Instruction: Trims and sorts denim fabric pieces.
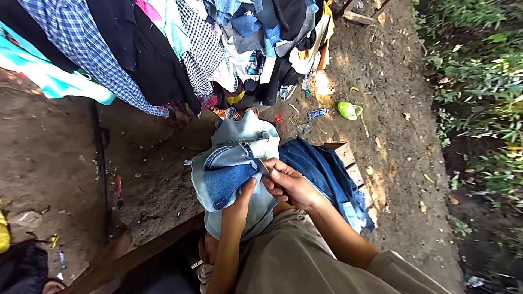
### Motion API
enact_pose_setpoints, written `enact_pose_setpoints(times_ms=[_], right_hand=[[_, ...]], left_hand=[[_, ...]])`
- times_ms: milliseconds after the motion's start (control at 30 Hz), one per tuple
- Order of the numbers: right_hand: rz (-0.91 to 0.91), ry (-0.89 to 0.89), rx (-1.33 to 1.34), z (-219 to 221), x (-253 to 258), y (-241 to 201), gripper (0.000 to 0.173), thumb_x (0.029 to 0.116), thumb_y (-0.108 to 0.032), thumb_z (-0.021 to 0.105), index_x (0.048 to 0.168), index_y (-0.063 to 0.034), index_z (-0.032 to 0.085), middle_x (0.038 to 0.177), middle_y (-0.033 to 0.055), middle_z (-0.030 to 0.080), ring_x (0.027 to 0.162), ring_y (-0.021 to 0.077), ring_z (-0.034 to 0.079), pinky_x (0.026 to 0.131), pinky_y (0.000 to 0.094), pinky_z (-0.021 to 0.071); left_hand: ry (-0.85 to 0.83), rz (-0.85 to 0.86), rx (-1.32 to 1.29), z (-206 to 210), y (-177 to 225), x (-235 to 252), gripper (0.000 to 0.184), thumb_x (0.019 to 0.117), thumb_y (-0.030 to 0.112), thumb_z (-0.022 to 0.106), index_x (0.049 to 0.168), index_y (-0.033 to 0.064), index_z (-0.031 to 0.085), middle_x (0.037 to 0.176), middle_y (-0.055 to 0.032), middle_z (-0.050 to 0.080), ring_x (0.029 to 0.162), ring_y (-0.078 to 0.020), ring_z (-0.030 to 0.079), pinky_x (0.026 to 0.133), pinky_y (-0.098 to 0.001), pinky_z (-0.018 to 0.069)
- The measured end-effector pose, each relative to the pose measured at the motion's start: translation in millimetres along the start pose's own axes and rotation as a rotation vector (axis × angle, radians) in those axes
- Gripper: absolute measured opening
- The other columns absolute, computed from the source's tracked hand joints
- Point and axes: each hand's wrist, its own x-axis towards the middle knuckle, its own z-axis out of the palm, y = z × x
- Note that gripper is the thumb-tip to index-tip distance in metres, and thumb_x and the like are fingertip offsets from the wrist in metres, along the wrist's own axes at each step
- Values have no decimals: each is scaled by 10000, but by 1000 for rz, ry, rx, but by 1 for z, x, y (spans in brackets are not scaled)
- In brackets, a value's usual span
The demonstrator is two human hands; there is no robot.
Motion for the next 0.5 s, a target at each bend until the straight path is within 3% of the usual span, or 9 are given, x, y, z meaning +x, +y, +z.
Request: enact_pose_setpoints(times_ms=[100, 167, 233, 300, 367, 500], right_hand=[[-176, 47, -368, 2, -8, 2, 421, 1050, -266, 513, 1407, -45, 532, 829, -116, 547, 627, -62, 450, 533, 115, 368], [-314, 96, -661, 0, -13, 7, 476, 1052, -289, 546, 1421, 11, 541, 870, -47, 587, 698, -43, 493, 640, 132, 439], [-383, 173, -892, -4, -16, 14, 483, 1049, -344, 562, 1418, -32, 570, 946, 50, 659, 741, 24, 569, 703, 200, 515], [-435, 236, -1030, -7, -17, 21, 492, 1048, -409, 542, 1413, -83, 588, 962, 87, 674, 730, 75, 606, 684, 254, 545], [-510, 272, -1098, -7, -15, 28, 473, 1057, -413, 517, 1387, -85, 606, 942, 106, 667, 721, 101, 617, 667, 266, 551], [-614, 324, -1052, -2, -5, 36, 404, 1069, -364, 506, 1303, -81, 675, 927, 92, 657, 806, 87, 638, 742, 230, 552]], left_hand=[[53, 10, 17, 7, 1, 0, 331, 837, 13, 757, 1140, -38, 636, 1018, -41, 730, 991, -105, 703, 907, -310, 593], [62, 40, 14, 9, 0, 0, 301, 826, -36, 747, 1112, -39, 656, 1006, -39, 734, 987, -93, 701, 916, -291, 586], [34, 53, 11, 7, -1, -1, 316, 813, -53, 755, 1116, -38, 664, 1019, -47, 735, 1004, -103, 699, 939, -300, 582], [-8, 64, 12, 4, -3, -1, 344, 806, -35, 773, 1133, -36, 665, 1042, -50, 734, 1026, -112, 696, 959, -314, 575], [-18, 64, -4, 3, -5, -2, 364, 800, -35, 779, 1143, -41, 660, 1054, -58, 734, 1040, -121, 695, 968, -323, 574], [-24, 112, -13, 3, -6, -3, 329, 811, -56, 752, 1128, -37, 667, 1045, -46, 738, 1030, -107, 697, 962, -300, 571]])
